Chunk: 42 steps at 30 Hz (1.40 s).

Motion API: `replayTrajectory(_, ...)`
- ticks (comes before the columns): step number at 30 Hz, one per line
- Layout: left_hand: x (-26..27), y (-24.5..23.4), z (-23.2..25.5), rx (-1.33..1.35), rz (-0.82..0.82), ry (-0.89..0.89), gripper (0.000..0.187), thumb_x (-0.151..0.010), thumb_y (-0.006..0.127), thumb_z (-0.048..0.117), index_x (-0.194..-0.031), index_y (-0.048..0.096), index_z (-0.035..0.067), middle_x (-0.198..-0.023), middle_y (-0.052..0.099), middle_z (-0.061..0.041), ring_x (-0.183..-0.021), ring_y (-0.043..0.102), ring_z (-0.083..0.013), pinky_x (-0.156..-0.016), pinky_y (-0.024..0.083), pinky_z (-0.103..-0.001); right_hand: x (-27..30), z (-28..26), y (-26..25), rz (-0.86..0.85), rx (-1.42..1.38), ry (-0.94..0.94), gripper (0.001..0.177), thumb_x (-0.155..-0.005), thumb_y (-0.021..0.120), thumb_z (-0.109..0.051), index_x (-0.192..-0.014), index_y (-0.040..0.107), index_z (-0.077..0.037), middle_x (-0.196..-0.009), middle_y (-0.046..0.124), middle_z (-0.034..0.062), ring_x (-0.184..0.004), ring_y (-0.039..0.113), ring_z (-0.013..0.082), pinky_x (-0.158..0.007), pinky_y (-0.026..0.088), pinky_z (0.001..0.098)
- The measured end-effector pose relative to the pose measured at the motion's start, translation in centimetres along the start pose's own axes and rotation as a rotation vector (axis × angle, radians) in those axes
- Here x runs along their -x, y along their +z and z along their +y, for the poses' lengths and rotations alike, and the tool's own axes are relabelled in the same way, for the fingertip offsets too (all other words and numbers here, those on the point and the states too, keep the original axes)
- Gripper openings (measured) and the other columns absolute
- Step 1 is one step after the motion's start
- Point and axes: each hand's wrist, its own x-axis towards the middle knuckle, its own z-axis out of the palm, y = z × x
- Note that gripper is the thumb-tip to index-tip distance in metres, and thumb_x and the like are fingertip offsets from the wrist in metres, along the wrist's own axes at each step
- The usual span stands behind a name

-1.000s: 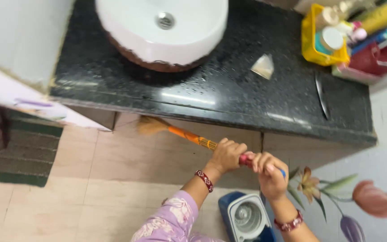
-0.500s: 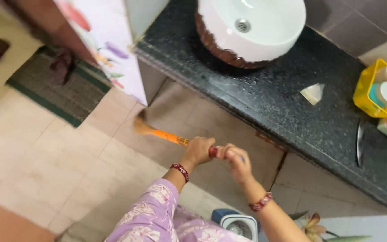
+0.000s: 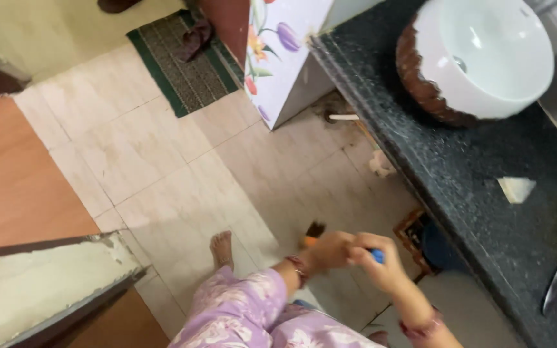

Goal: The person sweeps various floors including a hallway, doorway, and bathroom using a broom, moving floor mats and debris aside.

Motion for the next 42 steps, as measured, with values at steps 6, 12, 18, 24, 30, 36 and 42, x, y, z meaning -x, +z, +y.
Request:
replayTrajectory(6,7.8,-19.4,-7.1,-0.470,0.354,0.074,0.007,-0.084,0.069,0.013,-0.085,0.062,0.014,-0.080,0.061,-0.007,-0.083,0.064,-0.0335,-0.076,0.051,-0.044,-13.4,-4.5,13.5,-0.342,-0.096,-0.481,0.020,-0.091,0.064,-0.015,-0.080,0.054,-0.002,-0.084,0.058,0.0106,-0.081,0.054,0.0269,-0.080,0.049,0.0384)
replayTrajectory(12,4.9,-26.8,-5.9,-0.166,0.483,0.095,0.010,-0.089,0.069,0.010,-0.098,0.065,0.008,-0.089,0.066,-0.010,-0.086,0.065,-0.0329,-0.092,0.051,-0.048,-19.5,-13.3,13.9,-0.585,0.222,-0.780,0.014,-0.079,0.062,-0.006,-0.073,0.050,-0.005,-0.076,0.051,0.0118,-0.077,0.051,0.0336,-0.079,0.048,0.0449)
replayTrajectory(18,4.2,-29.3,-17.5,-0.368,-0.154,-0.258,0.008,-0.092,0.063,0.016,-0.088,0.067,0.010,-0.093,0.069,-0.011,-0.093,0.066,-0.0335,-0.086,0.055,-0.045,-26.7,-10.3,18.6,-0.625,0.363,-0.678,0.012,-0.078,0.067,-0.006,-0.076,0.055,-0.005,-0.078,0.055,0.0115,-0.078,0.056,0.0340,-0.074,0.046,0.0451)
replayTrajectory(24,11.0,-40.4,-23.2,-0.933,0.183,0.012,0.010,-0.076,0.062,0.011,-0.084,0.058,0.014,-0.085,0.060,-0.004,-0.085,0.065,-0.0253,-0.078,0.053,-0.037,-37.4,-12.7,27.0,-0.846,0.326,-0.641,0.020,-0.087,0.067,-0.012,-0.077,0.052,-0.005,-0.082,0.056,0.0109,-0.078,0.057,0.0313,-0.073,0.049,0.0420)
replayTrajectory(30,3.5,-54.5,-10.8,-0.583,0.663,-0.301,0.019,-0.078,0.073,0.013,-0.094,0.063,0.010,-0.091,0.069,-0.010,-0.092,0.066,-0.0332,-0.078,0.053,-0.041,-45.9,-26.2,23.1,-0.827,-0.056,-0.904,0.012,-0.093,0.060,-0.007,-0.085,0.053,-0.002,-0.083,0.053,0.0088,-0.080,0.051,0.0248,-0.076,0.048,0.0374)
replayTrajectory(36,-6.4,-54.3,-3.2,-0.262,0.711,-0.452,0.037,-0.076,0.083,0.023,-0.109,0.070,0.012,-0.091,0.074,-0.013,-0.084,0.074,-0.0358,-0.071,0.059,-0.041,-51.0,-33.7,12.7,-1.070,-0.197,-0.799,0.023,-0.097,0.057,-0.013,-0.076,0.051,-0.005,-0.071,0.052,0.0046,-0.064,0.051,0.0180,-0.066,0.047,0.0317)
replayTrajectory(42,-5.2,-46.7,-14.1,-0.050,0.745,-0.506,0.030,-0.085,0.078,0.025,-0.109,0.069,0.011,-0.096,0.076,-0.012,-0.090,0.077,-0.0326,-0.074,0.059,-0.040,-55.9,-25.4,17.2,-1.308,-0.018,-0.444,0.025,-0.091,0.060,-0.023,-0.080,0.063,-0.001,-0.067,0.057,0.0075,-0.063,0.050,0.0126,-0.057,0.045,0.0314)
